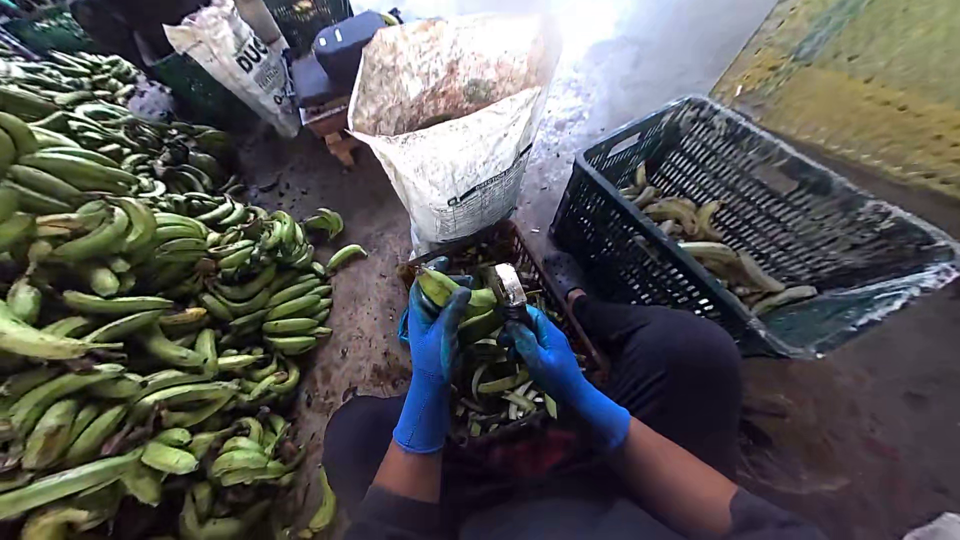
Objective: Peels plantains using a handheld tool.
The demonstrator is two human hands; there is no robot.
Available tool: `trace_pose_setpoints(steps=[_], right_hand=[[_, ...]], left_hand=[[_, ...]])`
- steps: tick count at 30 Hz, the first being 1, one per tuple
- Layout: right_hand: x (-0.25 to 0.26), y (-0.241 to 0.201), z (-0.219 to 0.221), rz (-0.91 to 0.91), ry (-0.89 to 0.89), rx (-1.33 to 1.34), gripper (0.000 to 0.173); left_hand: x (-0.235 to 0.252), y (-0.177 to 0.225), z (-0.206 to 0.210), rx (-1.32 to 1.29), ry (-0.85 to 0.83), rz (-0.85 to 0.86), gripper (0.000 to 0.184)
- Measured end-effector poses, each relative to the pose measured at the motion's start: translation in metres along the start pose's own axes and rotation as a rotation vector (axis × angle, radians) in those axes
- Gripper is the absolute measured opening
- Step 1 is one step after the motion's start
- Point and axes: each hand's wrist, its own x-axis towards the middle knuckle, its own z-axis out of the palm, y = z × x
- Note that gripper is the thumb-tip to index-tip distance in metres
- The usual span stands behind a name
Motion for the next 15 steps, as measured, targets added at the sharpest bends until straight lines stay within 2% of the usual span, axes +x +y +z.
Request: trace_pose_setpoints(steps=[5,7,9,11,13,15], right_hand=[[0.001,0.003,0.009,-0.047,0.017,-0.133,0.039],[-0.009,0.017,0.013,0.046,-0.042,-0.188,0.042],[-0.012,0.025,0.009,0.232,-0.188,-0.157,0.044],[-0.003,0.012,0.0,0.316,-0.291,-0.048,0.045],[0.027,-0.018,-0.016,0.224,-0.314,0.067,0.043],[0.066,-0.042,-0.035,-0.007,-0.297,0.032,0.042]], left_hand=[[-0.003,0.006,-0.004,-0.022,0.014,0.054,0.049],[-0.004,0.009,-0.005,-0.073,0.039,0.001,0.049],[0.004,0.016,-0.01,-0.26,0.068,-0.09,0.045],[0.017,0.025,-0.023,-0.452,0.024,-0.117,0.045],[0.029,0.031,-0.026,-0.613,-0.025,-0.195,0.046],[0.037,0.035,-0.018,-0.588,-0.025,-0.33,0.046]])
